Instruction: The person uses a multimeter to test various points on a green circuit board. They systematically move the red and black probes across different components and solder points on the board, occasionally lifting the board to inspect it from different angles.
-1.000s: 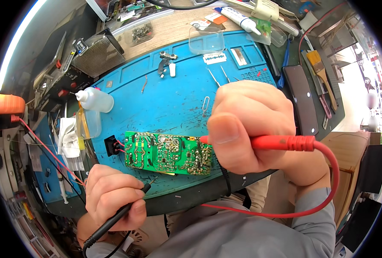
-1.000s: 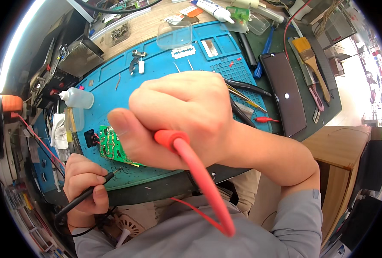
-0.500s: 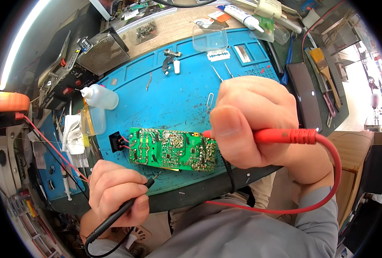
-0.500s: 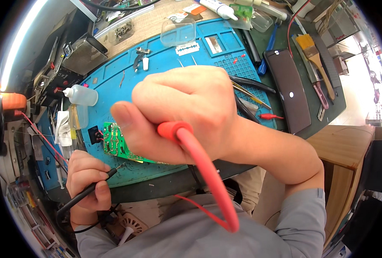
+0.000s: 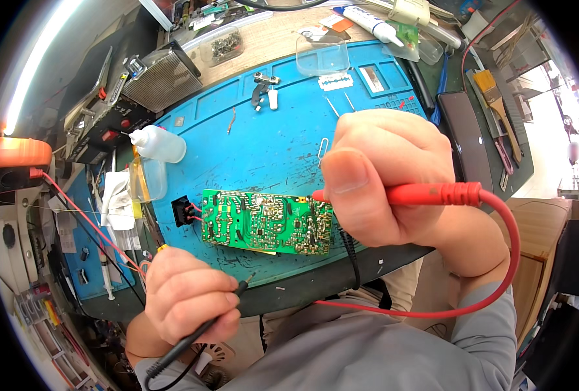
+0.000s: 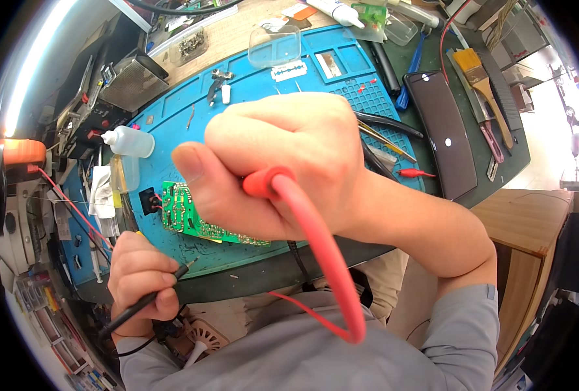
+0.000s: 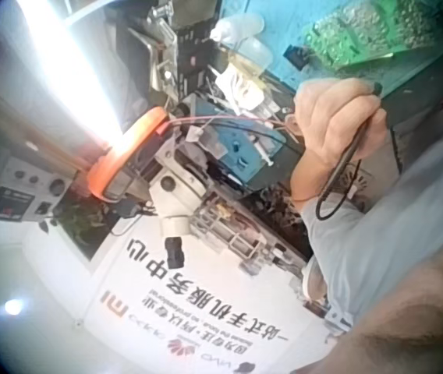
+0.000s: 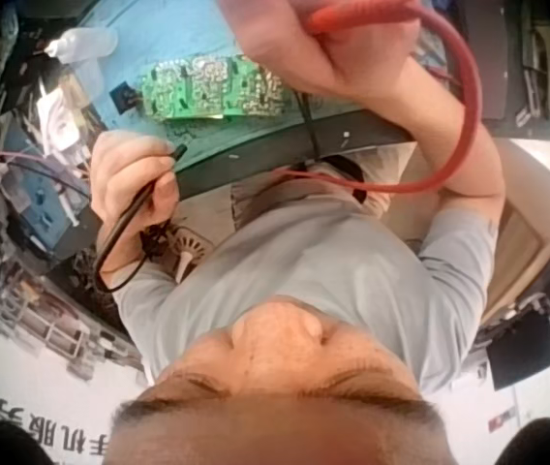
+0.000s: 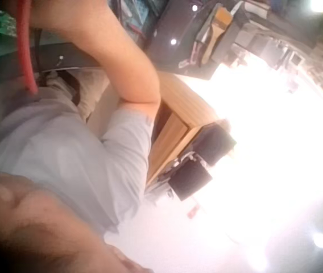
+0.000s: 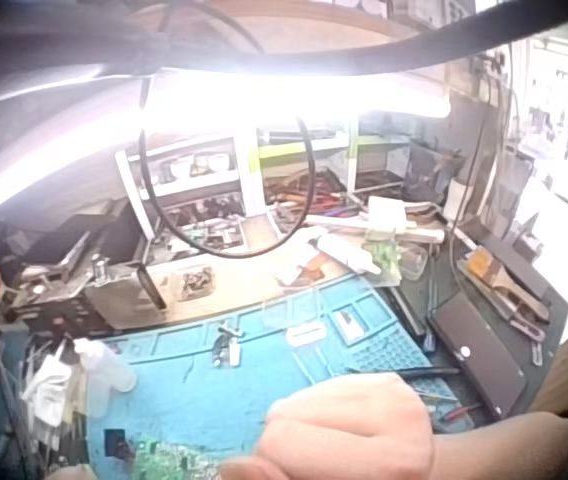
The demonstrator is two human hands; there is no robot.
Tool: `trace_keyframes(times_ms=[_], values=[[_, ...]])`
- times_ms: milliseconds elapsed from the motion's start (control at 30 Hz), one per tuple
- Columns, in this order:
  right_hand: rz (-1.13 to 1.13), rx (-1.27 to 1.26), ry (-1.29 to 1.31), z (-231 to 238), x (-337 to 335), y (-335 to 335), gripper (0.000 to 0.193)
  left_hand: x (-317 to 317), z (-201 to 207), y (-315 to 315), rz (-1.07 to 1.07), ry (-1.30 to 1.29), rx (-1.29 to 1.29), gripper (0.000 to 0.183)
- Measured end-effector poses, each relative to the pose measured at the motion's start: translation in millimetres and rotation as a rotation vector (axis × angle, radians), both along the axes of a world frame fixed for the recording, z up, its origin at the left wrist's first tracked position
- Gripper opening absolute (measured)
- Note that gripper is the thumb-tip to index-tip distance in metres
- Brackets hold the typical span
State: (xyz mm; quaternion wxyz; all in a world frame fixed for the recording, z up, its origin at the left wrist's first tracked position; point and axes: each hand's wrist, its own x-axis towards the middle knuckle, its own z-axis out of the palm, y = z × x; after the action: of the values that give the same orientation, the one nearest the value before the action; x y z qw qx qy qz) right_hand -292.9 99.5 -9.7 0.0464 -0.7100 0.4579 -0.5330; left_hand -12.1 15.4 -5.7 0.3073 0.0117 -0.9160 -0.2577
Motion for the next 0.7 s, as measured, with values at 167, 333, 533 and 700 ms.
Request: trace_keyframes(times_ms=[167, 333, 533, 700], values=[[0.009, -0.005, 0.002, 2.0, -0.1, 0.0, 0.022, 1.0, -3.1, 5.7, -0.131, 0.05, -0.131, 0.011], [0.0, -0.019, -0.003, 0.2, 0.6, -0.8, 0.022, -0.2, -3.5, 5.8, -0.204, 0.063, -0.185, 0.012], [0.004, -0.01, 0.002, 3.0, 0.1, -0.4, 0.023, 0.7, -5.2, 5.7, -0.215, 0.073, -0.197, 0.013], [-0.009, 0.008, -0.01, 4.3, 1.0, 0.0, 0.024, 1.0, -4.6, 5.3, -0.218, 0.086, -0.209, 0.013]])
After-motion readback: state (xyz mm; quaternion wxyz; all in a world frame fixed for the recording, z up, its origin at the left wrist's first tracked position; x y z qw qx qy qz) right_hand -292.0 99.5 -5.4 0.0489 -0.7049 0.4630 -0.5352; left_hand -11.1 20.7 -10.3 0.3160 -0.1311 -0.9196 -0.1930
